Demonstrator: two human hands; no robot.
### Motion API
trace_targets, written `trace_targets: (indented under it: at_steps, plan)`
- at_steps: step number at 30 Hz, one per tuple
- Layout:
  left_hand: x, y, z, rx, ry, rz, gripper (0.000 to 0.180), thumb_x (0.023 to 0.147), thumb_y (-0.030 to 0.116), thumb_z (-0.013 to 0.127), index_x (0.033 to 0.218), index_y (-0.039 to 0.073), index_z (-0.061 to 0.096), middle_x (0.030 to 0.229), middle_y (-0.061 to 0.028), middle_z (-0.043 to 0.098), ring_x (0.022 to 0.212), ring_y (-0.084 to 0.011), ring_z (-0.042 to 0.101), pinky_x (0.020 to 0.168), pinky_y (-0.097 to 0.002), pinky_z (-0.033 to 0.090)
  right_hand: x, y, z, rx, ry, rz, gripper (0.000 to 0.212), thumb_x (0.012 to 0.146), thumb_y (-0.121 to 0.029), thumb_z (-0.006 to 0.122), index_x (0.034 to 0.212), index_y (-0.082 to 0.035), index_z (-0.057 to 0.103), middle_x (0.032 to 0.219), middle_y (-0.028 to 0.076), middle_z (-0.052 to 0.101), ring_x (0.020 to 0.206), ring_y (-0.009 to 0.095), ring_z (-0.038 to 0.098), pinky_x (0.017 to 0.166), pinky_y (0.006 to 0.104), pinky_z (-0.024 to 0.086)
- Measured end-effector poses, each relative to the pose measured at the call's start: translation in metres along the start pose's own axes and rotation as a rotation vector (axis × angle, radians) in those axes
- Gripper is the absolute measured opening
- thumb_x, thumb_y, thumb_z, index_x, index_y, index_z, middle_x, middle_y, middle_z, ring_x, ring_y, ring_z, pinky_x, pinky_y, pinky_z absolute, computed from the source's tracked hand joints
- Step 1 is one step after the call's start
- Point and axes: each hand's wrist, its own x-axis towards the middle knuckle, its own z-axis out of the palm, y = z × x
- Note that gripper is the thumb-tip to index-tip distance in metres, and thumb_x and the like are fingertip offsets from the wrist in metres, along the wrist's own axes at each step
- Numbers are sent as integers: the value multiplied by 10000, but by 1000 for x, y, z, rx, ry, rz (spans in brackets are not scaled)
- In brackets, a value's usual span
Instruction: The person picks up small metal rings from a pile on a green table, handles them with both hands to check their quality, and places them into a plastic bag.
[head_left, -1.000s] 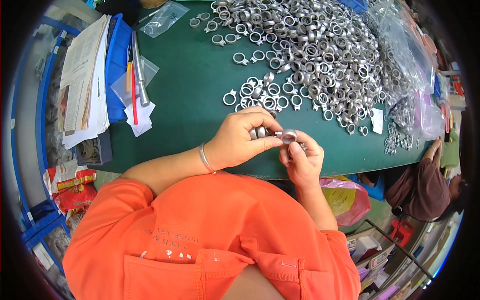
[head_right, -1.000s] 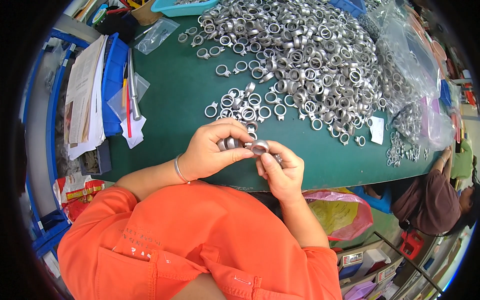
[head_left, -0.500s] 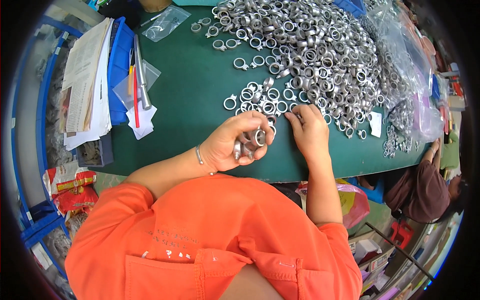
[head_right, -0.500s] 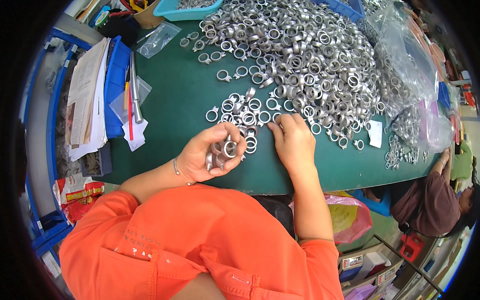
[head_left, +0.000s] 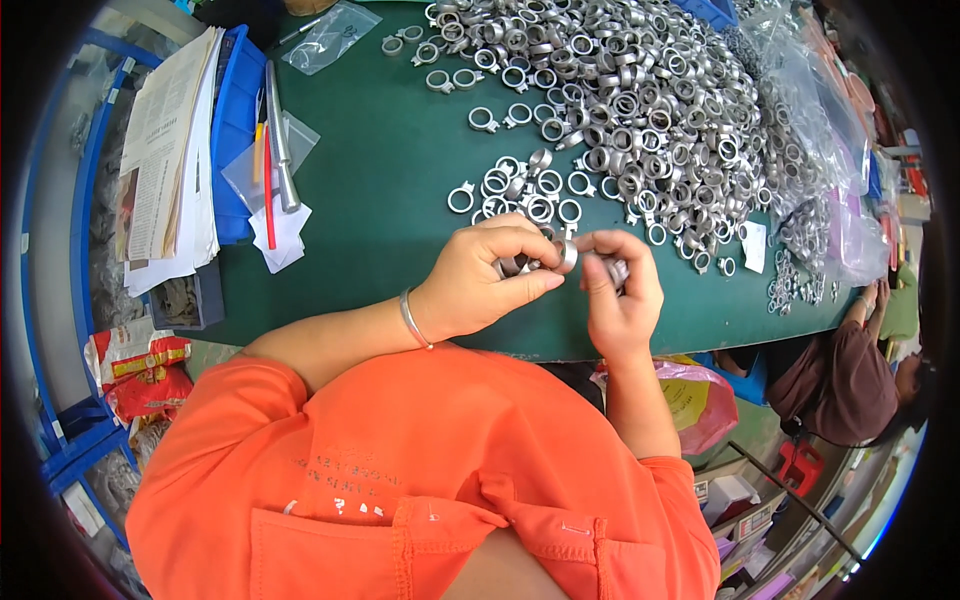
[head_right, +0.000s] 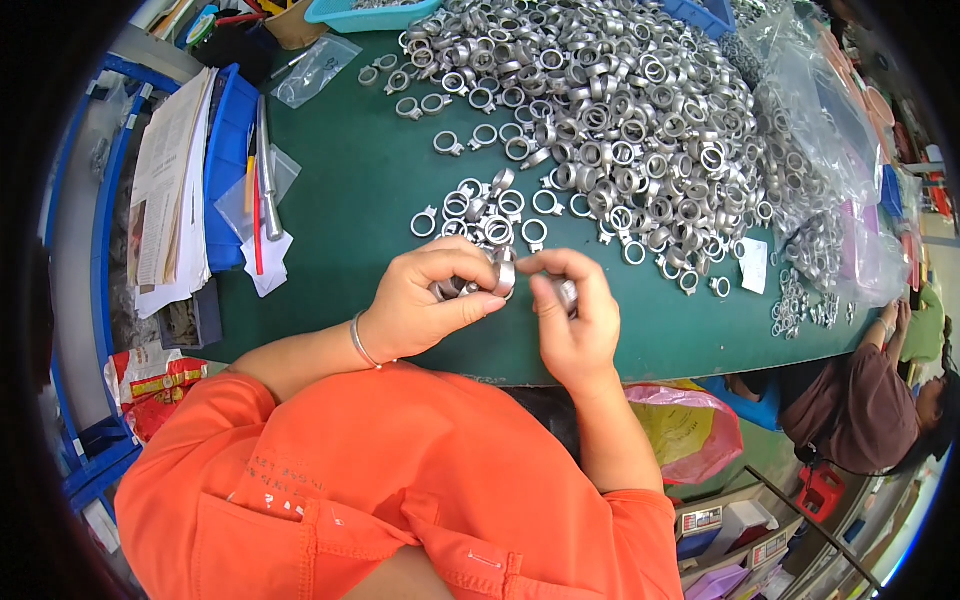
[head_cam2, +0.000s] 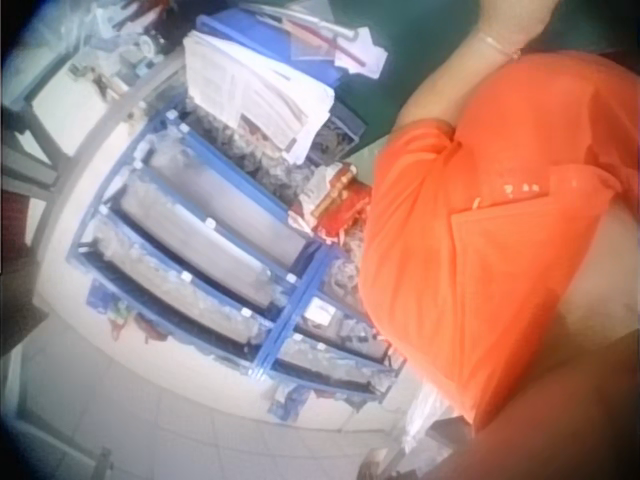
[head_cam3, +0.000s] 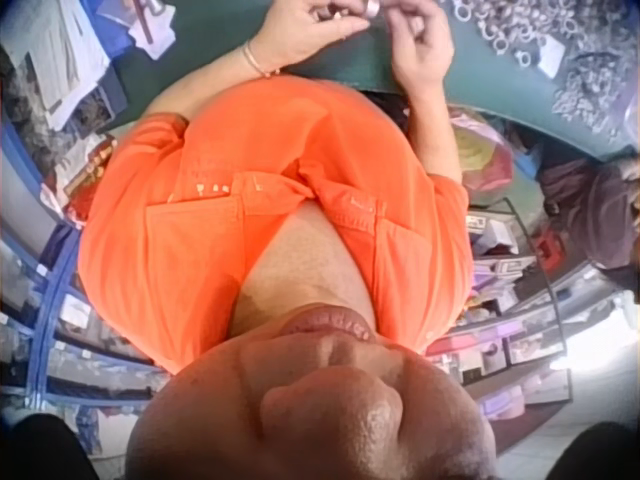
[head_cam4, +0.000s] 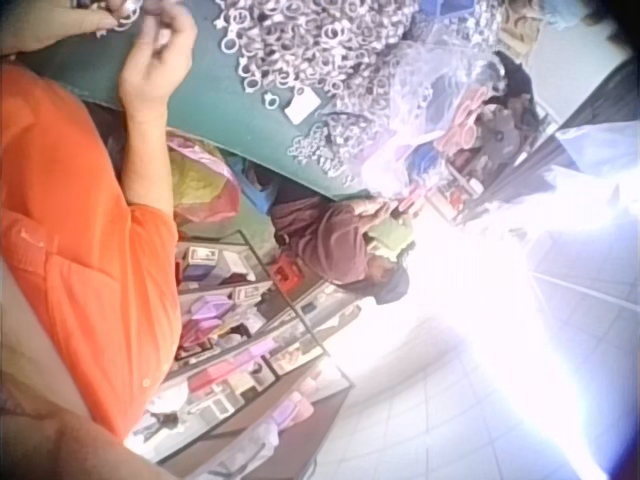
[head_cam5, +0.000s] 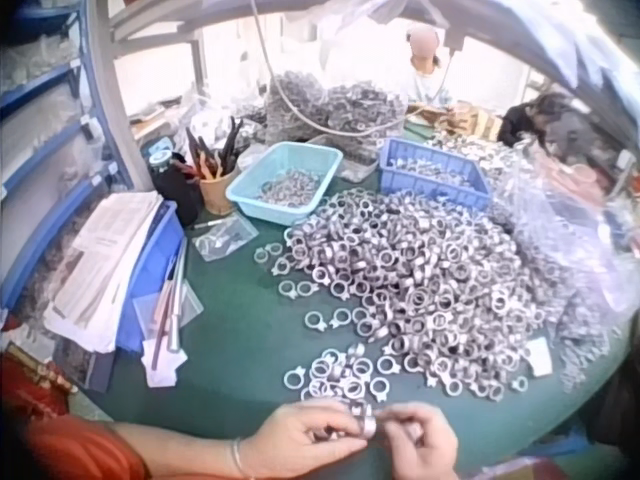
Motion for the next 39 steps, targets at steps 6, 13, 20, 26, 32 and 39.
trace_targets:
  at_steps: [6,13,20,26,32,39]
  plan:
    - [-4,0,3,180,-20,196,158,688,-34,679,819,51,651,849,-41,594,716,-108,560,587,-214,447,0,5,-2,68,-212,-70,307,670,-55,747,938,10,612,848,64,586,726,119,540,619,227,428]
    - [-8,3,1,-118,62,-217,157,757,2,642,872,35,540,741,-21,579,573,-43,529,474,-181,407,-3,13,-11,444,-132,171,345,653,-3,720,973,-9,589,877,97,596,718,148,561,636,231,447]
    - [-8,7,-6,-329,63,-424,103,797,53,616,822,34,519,625,-42,558,435,-49,464,363,-176,335,38,21,-29,-257,-184,31,65,810,-83,586,808,-26,617,771,97,600,599,188,573,497,277,428]
    - [-9,7,-5,-347,19,-467,89,821,78,598,820,24,527,630,-44,565,436,-48,463,365,-174,333,38,19,-17,-751,-254,-36,134,740,-108,649,865,-61,638,764,96,605,691,270,593,617,336,470]
    - [-3,6,-3,-239,15,-434,127,807,82,631,893,6,578,718,-34,589,513,-45,498,401,-166,350,24,6,-20,-202,-356,-189,128,702,26,663,814,-13,617,804,88,629,706,196,595,626,279,469]
    - [-3,-2,1,159,34,186,169,672,-14,702,820,54,655,814,-34,598,756,-149,568,600,-246,458,5,-1,-8,334,-242,384,129,822,12,544,943,14,588,796,50,608,625,92,546,534,200,428]
